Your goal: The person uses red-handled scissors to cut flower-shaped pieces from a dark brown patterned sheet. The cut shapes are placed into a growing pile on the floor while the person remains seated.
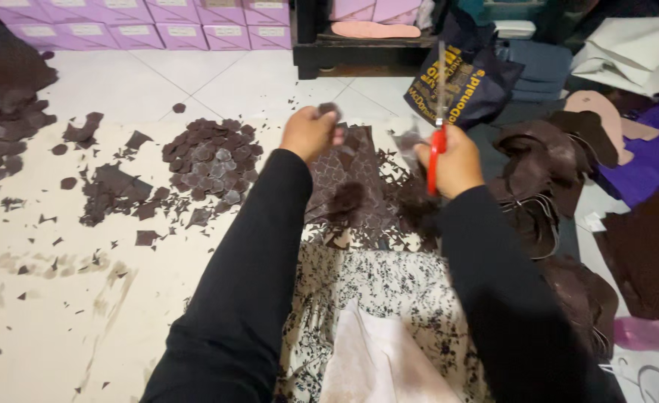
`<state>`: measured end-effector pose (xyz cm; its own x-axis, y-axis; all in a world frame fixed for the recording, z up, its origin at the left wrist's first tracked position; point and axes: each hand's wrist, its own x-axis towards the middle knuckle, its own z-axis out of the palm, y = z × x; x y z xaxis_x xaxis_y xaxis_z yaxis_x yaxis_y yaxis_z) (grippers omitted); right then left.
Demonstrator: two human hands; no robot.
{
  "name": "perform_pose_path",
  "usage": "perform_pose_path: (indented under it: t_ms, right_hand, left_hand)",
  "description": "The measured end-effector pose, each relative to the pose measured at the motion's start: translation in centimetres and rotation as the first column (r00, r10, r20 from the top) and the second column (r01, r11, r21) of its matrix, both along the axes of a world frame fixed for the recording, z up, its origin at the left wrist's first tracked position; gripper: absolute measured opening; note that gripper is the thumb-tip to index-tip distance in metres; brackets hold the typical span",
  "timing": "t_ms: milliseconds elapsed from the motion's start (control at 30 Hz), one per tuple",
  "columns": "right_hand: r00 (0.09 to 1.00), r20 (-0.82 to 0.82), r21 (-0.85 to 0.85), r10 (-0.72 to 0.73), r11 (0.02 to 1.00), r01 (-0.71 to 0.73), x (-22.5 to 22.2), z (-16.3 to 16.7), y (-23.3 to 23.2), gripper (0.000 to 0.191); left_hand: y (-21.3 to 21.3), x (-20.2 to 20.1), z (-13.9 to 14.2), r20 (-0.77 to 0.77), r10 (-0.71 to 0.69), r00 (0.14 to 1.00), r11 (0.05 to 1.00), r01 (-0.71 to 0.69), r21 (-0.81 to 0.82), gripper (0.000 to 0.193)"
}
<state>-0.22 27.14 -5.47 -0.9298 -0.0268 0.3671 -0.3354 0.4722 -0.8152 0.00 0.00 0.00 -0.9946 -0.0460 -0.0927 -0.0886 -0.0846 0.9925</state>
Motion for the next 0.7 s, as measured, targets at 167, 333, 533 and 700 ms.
perform_pose_path:
  t_ms: [167, 333, 533, 700]
  right_hand:
    - [0.984, 0.180, -0.075, -0.017, 0.997, 0.031, 0.1, -0.3, 2.8, 0.023]
    - [0.971, 0.198, -0.367, 0.135, 0.929, -0.055, -1.6, -1.1, 2.1, 0.020]
    - [0.944, 0.309, -0.441, 0.119, 0.897, 0.031, -0.7, 0.2, -0.2, 0.020]
    - [0.940, 0.191, -0.639, 0.283, 0.763, -0.100, 0.4, 0.6, -1.6, 0.021]
  left_hand:
    - [-5.6, 1.8, 0.5, 0.073, 0.311, 0.948, 0.827, -0.232, -0.512, 0.027]
    - [-9.2, 0.1, -1.2, -0.111, 0.790, 0.603, 0.514, -0.751, -0.414, 0.075]
    - [-6.5, -1.0, -1.8, 0.028, 0.476, 0.879, 0.844, -0.448, -0.295, 0.055]
    - [-0.9, -1.5, -2.3, -0.070, -0.029, 0.997, 0.990, 0.019, -0.142, 0.049]
